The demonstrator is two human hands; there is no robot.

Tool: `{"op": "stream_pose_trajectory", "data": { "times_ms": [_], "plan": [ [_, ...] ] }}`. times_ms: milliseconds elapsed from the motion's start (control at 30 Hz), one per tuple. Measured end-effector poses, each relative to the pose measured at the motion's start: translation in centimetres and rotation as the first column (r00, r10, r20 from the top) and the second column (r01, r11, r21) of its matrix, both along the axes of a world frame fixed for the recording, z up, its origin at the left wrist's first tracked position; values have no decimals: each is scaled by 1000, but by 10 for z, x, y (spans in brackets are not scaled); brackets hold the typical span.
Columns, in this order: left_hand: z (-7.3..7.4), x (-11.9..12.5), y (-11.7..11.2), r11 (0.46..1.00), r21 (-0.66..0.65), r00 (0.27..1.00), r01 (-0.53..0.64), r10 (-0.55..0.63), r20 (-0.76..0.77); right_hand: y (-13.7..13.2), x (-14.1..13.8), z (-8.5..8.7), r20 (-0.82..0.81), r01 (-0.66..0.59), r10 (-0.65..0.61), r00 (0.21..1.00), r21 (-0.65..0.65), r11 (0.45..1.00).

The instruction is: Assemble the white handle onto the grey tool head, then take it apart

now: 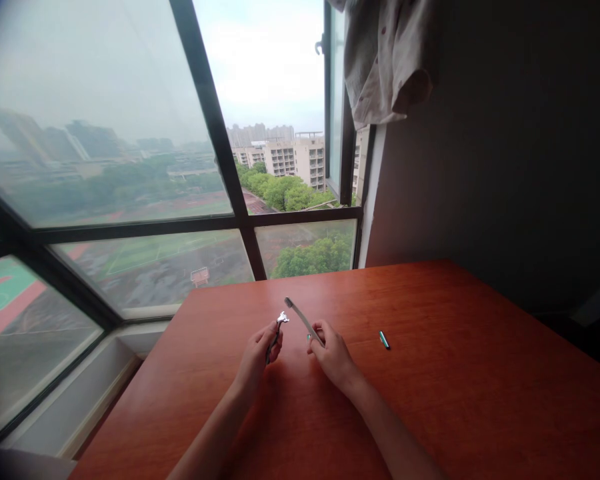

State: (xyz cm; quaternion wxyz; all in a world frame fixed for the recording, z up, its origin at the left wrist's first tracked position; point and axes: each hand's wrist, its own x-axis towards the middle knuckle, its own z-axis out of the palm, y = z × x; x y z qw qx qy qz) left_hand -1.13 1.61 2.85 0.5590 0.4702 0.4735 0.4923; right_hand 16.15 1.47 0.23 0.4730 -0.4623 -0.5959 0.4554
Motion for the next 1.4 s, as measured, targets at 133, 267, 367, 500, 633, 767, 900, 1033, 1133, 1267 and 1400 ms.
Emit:
{"op": "stream_pose_trajectory", "data": {
  "times_ms": [133,267,367,500,633,767,900,1033,1133,1267,1400],
  "plan": [
    [-2,-2,2,1000,-26,1000,-7,7,29,3,1,-4,-65,-14,11,998,-41,999],
    [-4,-2,3,999,-43,999,0,2,49,1,3,2,-140,-56,48,989,-57,997],
    [-4,-2,3,999,-42,998,6,-3,60,-1,2,7,-155,-78,70,985,-45,996],
    [-3,-2,3,999,-48,998,0,3,69,-2,2,7,-143,-83,79,987,-20,996],
    [-2,-2,1,998,-62,996,-11,17,89,-1,2,5,-138,-79,76,988,-21,997],
    [-2,-1,-1,998,-55,993,-6,13,121,-1,3,6,-133,-69,66,989,-14,998],
    [-2,-1,-2,999,-48,986,6,2,169,-2,3,7,-141,-81,78,987,-16,997],
    [-2,-1,-3,1000,-20,979,19,-14,204,-2,4,6,-137,-65,61,989,-25,998],
    [-1,-1,-3,1000,-2,977,7,-6,213,-1,4,5,-140,-66,61,988,-29,997],
    [0,-2,-3,1000,-2,980,5,-4,201,-1,5,3,-150,-67,63,987,-21,998],
    [-1,-3,-3,1000,1,980,14,-14,199,0,6,1,-163,-60,56,985,-20,998]
  ]
}}
